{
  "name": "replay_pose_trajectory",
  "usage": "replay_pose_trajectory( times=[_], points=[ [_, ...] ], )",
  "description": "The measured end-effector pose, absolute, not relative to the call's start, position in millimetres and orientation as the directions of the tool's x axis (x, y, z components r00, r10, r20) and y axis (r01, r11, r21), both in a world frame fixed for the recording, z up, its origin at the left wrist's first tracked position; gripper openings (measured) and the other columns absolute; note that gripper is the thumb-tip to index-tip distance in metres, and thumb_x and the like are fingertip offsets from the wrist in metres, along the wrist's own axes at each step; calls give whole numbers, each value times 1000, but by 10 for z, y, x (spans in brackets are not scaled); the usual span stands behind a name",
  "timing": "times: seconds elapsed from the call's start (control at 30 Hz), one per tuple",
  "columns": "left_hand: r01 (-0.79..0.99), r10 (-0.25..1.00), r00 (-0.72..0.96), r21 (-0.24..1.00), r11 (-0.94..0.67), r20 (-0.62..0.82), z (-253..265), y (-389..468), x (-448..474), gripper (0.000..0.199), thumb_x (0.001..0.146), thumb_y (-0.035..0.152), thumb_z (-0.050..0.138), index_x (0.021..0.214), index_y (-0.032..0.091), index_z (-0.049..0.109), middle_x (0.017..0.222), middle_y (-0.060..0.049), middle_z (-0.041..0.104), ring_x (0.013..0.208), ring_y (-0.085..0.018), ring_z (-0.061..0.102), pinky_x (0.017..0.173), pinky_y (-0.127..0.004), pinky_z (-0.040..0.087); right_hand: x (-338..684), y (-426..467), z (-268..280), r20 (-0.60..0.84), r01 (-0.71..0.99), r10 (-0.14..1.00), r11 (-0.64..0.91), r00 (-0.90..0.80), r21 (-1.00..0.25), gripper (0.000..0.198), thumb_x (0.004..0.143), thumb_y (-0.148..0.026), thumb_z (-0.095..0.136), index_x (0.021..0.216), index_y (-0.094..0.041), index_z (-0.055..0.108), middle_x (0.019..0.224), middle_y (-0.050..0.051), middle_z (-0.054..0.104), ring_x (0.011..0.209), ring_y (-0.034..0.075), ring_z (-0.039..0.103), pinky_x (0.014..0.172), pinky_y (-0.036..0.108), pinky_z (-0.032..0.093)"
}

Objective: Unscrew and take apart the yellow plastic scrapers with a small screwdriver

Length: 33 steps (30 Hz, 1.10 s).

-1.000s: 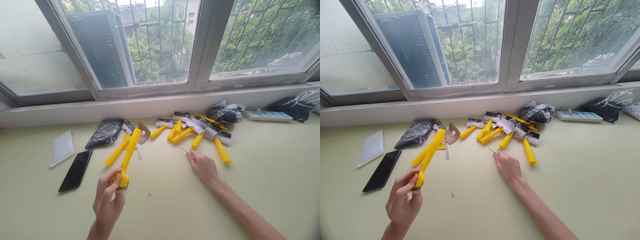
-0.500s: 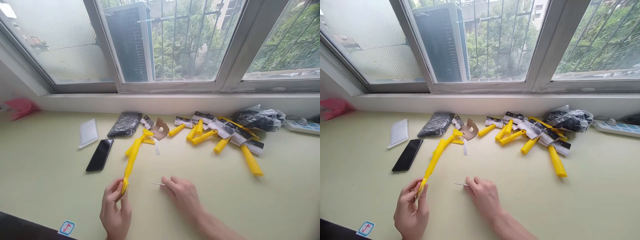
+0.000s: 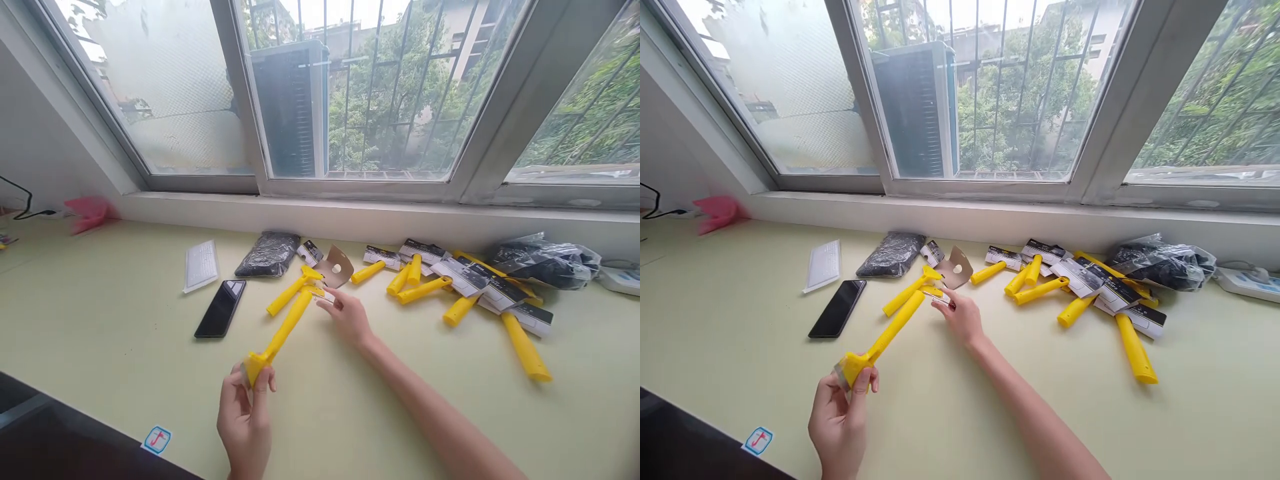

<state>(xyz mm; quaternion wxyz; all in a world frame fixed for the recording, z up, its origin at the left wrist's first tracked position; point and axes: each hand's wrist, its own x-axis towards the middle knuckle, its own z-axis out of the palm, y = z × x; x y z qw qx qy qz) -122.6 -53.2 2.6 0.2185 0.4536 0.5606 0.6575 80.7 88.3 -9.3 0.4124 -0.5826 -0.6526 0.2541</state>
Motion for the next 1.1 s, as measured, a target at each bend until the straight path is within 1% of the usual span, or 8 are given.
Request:
replay_pose_trajectory(
  times=[0.07, 0.17, 0.27, 0.37, 0.5, 0.67, 0.87, 1.1],
  points=[
    [27, 878, -452, 987, -161, 156, 124, -546, -1147, 26, 89, 37, 71, 86, 21, 51, 76, 1, 65, 64, -13, 59, 68, -29, 54, 975, 685, -58, 219, 477, 973, 156, 79, -865, 54, 101, -56, 40, 126, -17, 68, 69, -1, 57, 62, 15, 50, 60, 25, 41],
    [-187, 981, -163, 980, 74, -105, 206, -506, -924, 30, 89, 43, 70, 89, 19, 53, 74, -1, 65, 58, -11, 55, 64, -28, 50, 1386, 218, -38, 148, 397, 979, 81, 142, -914, 60, 102, -57, 35, 125, -12, 68, 62, -4, 45, 54, 13, 39, 49, 25, 33],
    [-251, 964, 94, 931, 263, -247, 175, -383, -607, 30, 88, 42, 72, 95, 18, 55, 79, -3, 68, 65, -12, 59, 72, -29, 52, 1804, -287, -27, -1, 241, 973, -58, 230, -969, 57, 93, -60, 55, 124, -15, 70, 63, -3, 43, 58, 13, 38, 51, 25, 32],
    [-286, 899, 304, 869, 403, -317, 86, -214, -315, 32, 86, 32, 72, 109, 17, 55, 99, -10, 72, 81, -17, 67, 82, -34, 53, 2032, -680, 20, -27, 319, 949, -132, 313, -939, 56, 91, -60, 58, 128, -19, 69, 61, -5, 33, 56, 12, 29, 50, 25, 26],
    [-319, 785, 560, 806, 498, -263, -27, 7, -127, 58, 84, 22, 72, 134, 17, 44, 120, -17, 68, 103, -29, 70, 93, -48, 52, 2061, -945, 124, 52, 470, 951, -103, 305, -876, 40, 97, -55, 50, 115, -22, 65, 60, -7, 29, 51, 12, 25, 47, 24, 22],
    [-344, 736, 663, 815, 466, -142, -91, 111, -120, 83, 82, 15, 75, 150, 22, 28, 135, -19, 61, 121, -35, 62, 100, -55, 50, 2012, -1048, 170, 129, 448, 973, 30, 190, -893, 25, 98, -44, 57, 85, -23, 62, 63, -4, 49, 55, 12, 40, 50, 23, 35],
    [-280, 799, 601, 944, 175, 31, -94, -61, -89, 65, 99, 27, 58, 155, 28, 25, 146, -17, 52, 130, -32, 56, 104, -52, 49, 1792, -1085, 92, 426, 459, 894, 324, 136, -827, 13, 100, -22, 52, 99, -25, 64, 66, -4, 54, 55, 11, 49, 52, 20, 43],
    [-216, 818, 569, 975, 46, 87, -93, -118, -69, 56, 103, 28, 51, 155, 33, 29, 148, -12, 51, 131, -29, 55, 105, -50, 50, 1599, -1061, 86, 514, 490, 857, 431, 41, -758, 24, 99, -12, 46, 113, -25, 61, 72, -2, 53, 58, 12, 50, 53, 22, 44]
  ],
)
